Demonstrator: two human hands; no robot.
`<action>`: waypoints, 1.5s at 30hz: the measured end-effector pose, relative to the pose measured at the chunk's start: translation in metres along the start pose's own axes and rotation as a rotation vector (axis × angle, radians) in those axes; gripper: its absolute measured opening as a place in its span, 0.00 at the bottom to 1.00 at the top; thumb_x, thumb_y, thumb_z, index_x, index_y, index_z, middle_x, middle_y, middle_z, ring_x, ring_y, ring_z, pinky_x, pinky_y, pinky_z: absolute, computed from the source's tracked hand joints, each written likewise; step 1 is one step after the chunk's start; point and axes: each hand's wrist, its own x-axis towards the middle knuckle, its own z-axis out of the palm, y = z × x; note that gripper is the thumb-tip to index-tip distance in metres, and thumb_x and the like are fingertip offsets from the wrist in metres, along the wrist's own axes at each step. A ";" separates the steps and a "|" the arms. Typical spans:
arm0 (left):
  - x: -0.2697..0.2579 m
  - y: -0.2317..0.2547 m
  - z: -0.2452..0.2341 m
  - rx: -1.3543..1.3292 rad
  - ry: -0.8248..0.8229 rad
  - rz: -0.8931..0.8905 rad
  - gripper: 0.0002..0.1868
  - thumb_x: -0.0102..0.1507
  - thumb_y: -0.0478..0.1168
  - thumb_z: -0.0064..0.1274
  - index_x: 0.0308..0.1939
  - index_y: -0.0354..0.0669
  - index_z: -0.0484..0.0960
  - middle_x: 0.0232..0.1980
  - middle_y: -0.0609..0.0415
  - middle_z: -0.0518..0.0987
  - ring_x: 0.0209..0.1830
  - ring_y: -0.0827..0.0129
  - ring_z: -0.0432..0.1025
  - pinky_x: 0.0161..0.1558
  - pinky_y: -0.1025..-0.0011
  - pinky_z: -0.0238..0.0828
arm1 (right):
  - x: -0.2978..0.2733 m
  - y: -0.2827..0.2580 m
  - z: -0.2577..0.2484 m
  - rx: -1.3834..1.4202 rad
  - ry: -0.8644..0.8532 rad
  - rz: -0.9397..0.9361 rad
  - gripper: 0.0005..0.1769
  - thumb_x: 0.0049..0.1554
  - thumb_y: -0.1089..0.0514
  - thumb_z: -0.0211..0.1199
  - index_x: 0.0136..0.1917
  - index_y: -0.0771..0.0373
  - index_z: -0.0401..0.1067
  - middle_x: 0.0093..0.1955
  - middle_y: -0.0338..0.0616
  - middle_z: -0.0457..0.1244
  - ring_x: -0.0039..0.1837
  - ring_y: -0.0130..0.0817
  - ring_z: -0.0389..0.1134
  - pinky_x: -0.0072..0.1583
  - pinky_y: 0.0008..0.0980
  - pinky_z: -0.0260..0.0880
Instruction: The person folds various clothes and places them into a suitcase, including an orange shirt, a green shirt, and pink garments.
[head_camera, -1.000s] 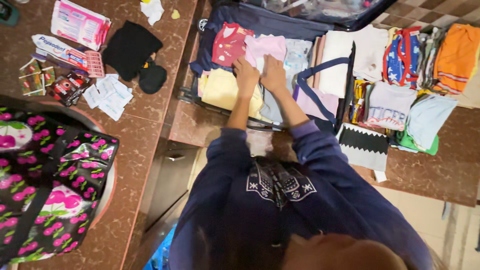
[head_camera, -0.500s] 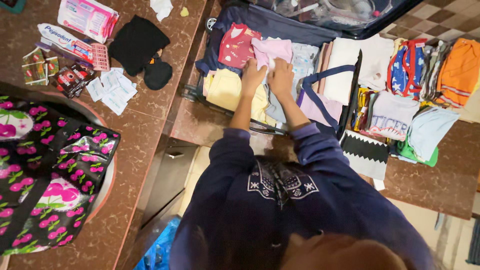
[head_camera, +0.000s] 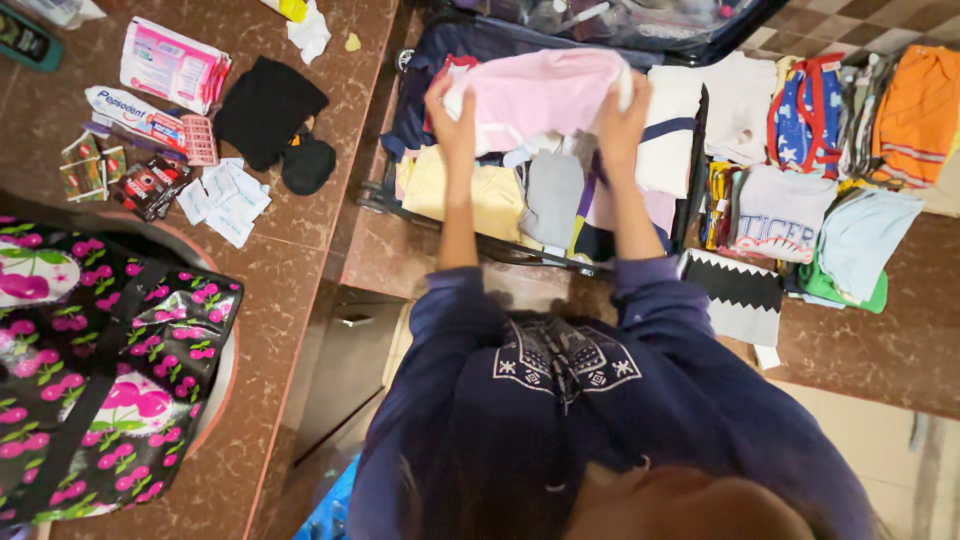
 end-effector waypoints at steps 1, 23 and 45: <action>0.008 0.011 -0.003 0.002 -0.003 0.001 0.23 0.64 0.37 0.62 0.60 0.33 0.73 0.59 0.46 0.75 0.62 0.59 0.69 0.69 0.65 0.62 | 0.006 0.000 -0.008 0.036 0.016 0.047 0.16 0.63 0.64 0.62 0.63 0.68 0.68 0.61 0.54 0.66 0.66 0.46 0.65 0.71 0.38 0.60; -0.073 0.098 -0.016 0.574 -0.948 -0.192 0.20 0.61 0.49 0.66 0.50 0.45 0.79 0.50 0.43 0.79 0.55 0.50 0.72 0.57 0.59 0.65 | -0.059 -0.035 -0.238 -0.538 -0.424 0.101 0.25 0.51 0.65 0.74 0.61 0.61 0.73 0.48 0.52 0.63 0.54 0.51 0.64 0.59 0.46 0.61; -0.112 0.146 0.070 0.260 -1.026 0.126 0.09 0.70 0.44 0.60 0.48 0.48 0.77 0.48 0.61 0.81 0.54 0.60 0.74 0.56 0.58 0.66 | -0.050 -0.108 -0.138 -0.307 -0.483 0.084 0.14 0.57 0.65 0.68 0.57 0.62 0.72 0.51 0.52 0.60 0.49 0.54 0.68 0.50 0.47 0.68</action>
